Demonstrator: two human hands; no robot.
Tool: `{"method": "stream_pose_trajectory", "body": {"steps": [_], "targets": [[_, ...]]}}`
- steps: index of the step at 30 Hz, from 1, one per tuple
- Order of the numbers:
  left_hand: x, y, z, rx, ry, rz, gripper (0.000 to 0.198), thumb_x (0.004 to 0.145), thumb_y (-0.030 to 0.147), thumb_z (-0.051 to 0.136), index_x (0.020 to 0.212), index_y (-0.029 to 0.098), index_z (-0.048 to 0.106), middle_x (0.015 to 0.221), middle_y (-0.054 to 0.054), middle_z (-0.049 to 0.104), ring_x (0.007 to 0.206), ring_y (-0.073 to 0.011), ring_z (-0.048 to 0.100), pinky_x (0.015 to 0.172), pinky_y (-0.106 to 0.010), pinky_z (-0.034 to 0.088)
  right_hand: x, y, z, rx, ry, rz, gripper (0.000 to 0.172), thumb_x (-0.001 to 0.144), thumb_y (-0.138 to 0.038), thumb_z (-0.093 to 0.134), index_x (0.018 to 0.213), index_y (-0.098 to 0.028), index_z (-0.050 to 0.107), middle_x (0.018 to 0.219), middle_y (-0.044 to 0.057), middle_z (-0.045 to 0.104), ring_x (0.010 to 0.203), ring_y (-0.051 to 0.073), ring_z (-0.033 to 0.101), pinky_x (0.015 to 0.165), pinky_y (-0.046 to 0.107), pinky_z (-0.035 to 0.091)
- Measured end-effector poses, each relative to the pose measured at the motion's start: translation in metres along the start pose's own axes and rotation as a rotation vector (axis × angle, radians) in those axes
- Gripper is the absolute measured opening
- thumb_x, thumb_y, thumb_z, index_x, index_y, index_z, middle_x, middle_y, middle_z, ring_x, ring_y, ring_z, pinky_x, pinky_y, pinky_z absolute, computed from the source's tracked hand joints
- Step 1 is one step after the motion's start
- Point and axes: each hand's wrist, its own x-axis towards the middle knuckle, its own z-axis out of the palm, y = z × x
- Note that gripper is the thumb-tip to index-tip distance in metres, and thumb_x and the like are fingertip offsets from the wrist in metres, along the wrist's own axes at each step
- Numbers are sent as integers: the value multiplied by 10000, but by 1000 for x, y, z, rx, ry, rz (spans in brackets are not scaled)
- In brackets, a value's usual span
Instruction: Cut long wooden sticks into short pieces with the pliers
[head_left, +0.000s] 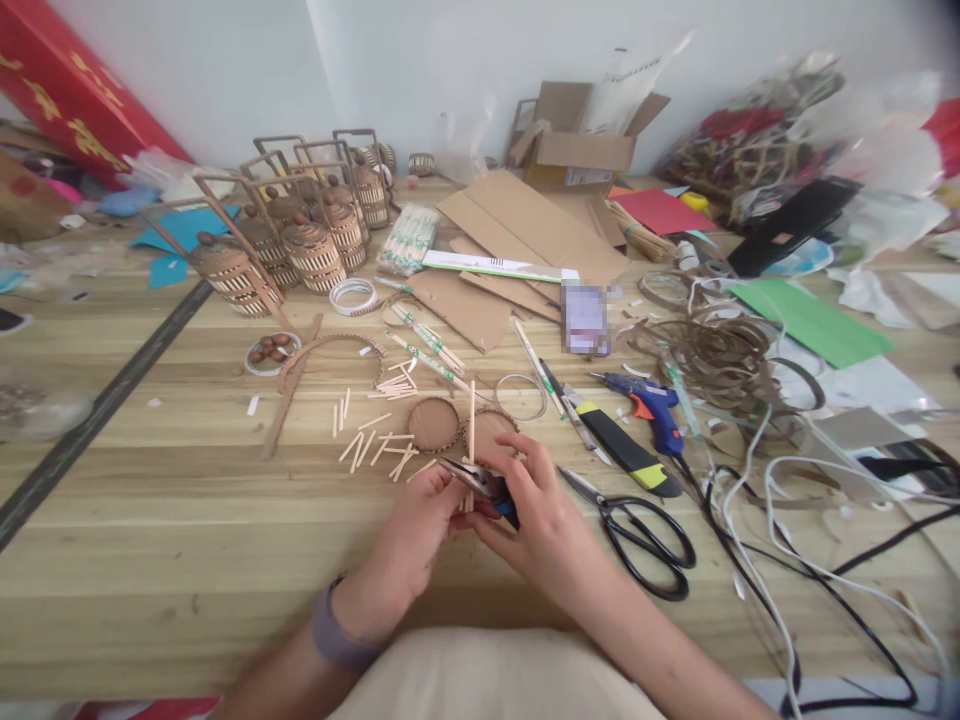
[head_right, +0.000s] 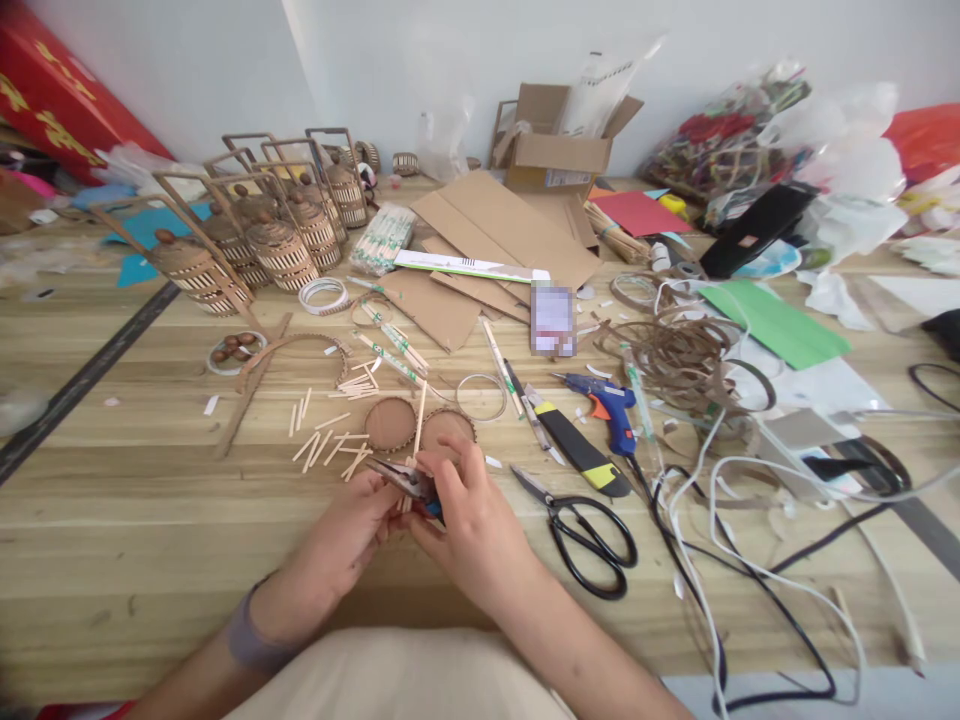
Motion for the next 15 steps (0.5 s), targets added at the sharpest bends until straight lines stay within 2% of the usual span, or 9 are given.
{"method": "stream_pose_trajectory", "body": {"steps": [5, 8, 10, 11, 13, 15], "targets": [[1, -3, 1, 8, 38, 50, 207, 676, 342, 769, 656, 189, 632, 616, 29, 609, 554, -115, 513, 543, -214, 393, 0, 1, 5, 22, 47, 20, 520, 751, -69, 655, 1217, -201, 464, 1217, 155, 480, 1161, 296, 552, 919, 417, 532], [0, -1, -3, 13, 89, 119, 261, 725, 441, 742, 725, 197, 648, 715, -16, 686, 699, -174, 610, 662, -260, 456, 1, -1, -1, 180, 65, 177, 349, 779, -203, 687, 1089, -201, 526, 1102, 113, 549, 1037, 262, 598, 853, 381, 531], [-1, 2, -7, 37, 121, 160, 295, 749, 491, 723, 773, 203, 663, 809, -42, 723, 835, -203, 633, 776, -288, 464, 4, -2, -9, 344, -31, 361, 227, 790, -326, 687, 935, -206, 559, 932, 54, 583, 835, 211, 604, 725, 331, 516], [-1, 3, -8, 57, 120, 175, 303, 758, 502, 716, 785, 204, 670, 852, -48, 732, 888, -209, 631, 821, -295, 456, 6, -3, -14, 454, -112, 453, 224, 798, -384, 672, 874, -206, 560, 831, 22, 572, 733, 180, 573, 652, 300, 487], [-1, 4, -9, 87, 47, 176, 304, 761, 503, 718, 780, 202, 681, 926, -56, 735, 944, -217, 626, 870, -305, 447, 9, -5, -20, 716, -284, 593, 287, 802, -470, 649, 805, -200, 551, 677, -27, 509, 605, 133, 483, 553, 249, 403], [-2, 3, -8, 72, -84, 126, 307, 743, 498, 739, 752, 198, 674, 953, -55, 728, 897, -216, 637, 832, -311, 470, 10, -5, -21, 965, -403, 682, 347, 769, -510, 677, 770, -193, 537, 608, -49, 478, 555, 106, 428, 515, 225, 341]]}}
